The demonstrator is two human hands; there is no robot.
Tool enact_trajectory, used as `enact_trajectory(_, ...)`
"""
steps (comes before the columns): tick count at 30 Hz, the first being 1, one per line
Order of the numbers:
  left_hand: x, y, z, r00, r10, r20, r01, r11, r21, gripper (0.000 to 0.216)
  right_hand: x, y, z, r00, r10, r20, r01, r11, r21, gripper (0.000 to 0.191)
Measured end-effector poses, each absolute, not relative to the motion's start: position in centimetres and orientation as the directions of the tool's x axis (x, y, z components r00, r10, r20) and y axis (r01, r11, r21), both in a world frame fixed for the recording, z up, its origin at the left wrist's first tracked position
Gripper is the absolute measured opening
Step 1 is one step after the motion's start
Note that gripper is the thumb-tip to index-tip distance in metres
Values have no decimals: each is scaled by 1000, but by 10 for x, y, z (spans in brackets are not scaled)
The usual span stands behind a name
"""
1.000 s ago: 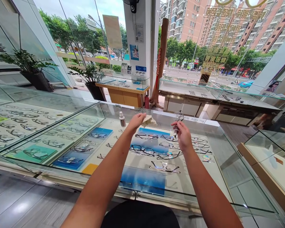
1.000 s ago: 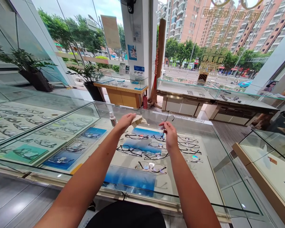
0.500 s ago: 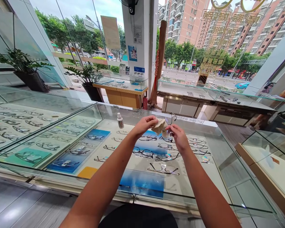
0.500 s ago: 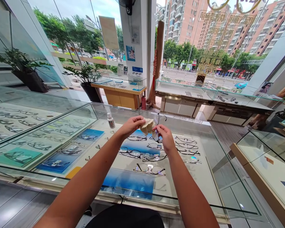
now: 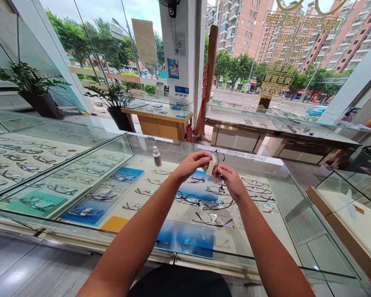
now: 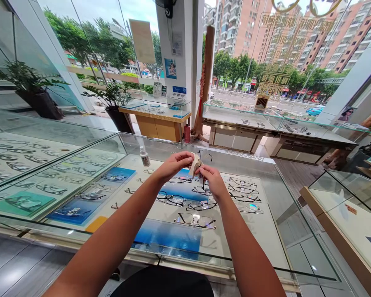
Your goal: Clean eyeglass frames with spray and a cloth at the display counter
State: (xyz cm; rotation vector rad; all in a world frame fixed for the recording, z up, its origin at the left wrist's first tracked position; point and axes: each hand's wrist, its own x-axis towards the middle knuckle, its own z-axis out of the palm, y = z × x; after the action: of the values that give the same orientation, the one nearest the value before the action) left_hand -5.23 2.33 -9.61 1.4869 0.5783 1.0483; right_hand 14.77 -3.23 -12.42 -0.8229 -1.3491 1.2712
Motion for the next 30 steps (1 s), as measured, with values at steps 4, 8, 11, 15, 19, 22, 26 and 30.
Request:
enact_trajectory(4, -43, 18, -95, 388, 845, 369, -227, -300, 927, 45, 145, -33, -124, -229, 948, 220, -216, 170, -961, 33)
enact_trajectory(8, -33, 13, -97, 304, 858, 414, -265, -341, 902, 51, 141, -35, -124, -230, 956, 184, -247, 126, -961, 34)
enact_trajectory(11, -29, 11, -99, 259, 879, 401, -273, -332, 903, 59, 140, -35, -126, -227, 957, 182, -247, 124, -961, 37)
enact_trajectory(15, -28, 11, -100, 235, 921, 311, -273, -245, 930, 64, 141, -34, -127, -229, 950, 212, -254, 152, -955, 39)
enact_trajectory(19, -28, 12, -103, 266, 940, 213, -236, -151, 960, 70, 142, -33, -128, -243, 944, 225, -257, 161, -953, 38)
enact_trajectory(22, -26, 11, -103, 276, 940, 199, -206, -145, 968, 71, 142, -33, -128, -239, 941, 240, -251, 179, -951, 36)
enact_trajectory(26, -24, 6, -102, 273, 932, 240, -178, -197, 964, 64, 142, -34, -127, -235, 934, 270, -216, 221, -951, 34)
enact_trajectory(30, -22, 5, -104, 322, 926, 197, -228, -126, 965, 64, 143, -33, -127, -242, 930, 277, -197, 232, -952, 35)
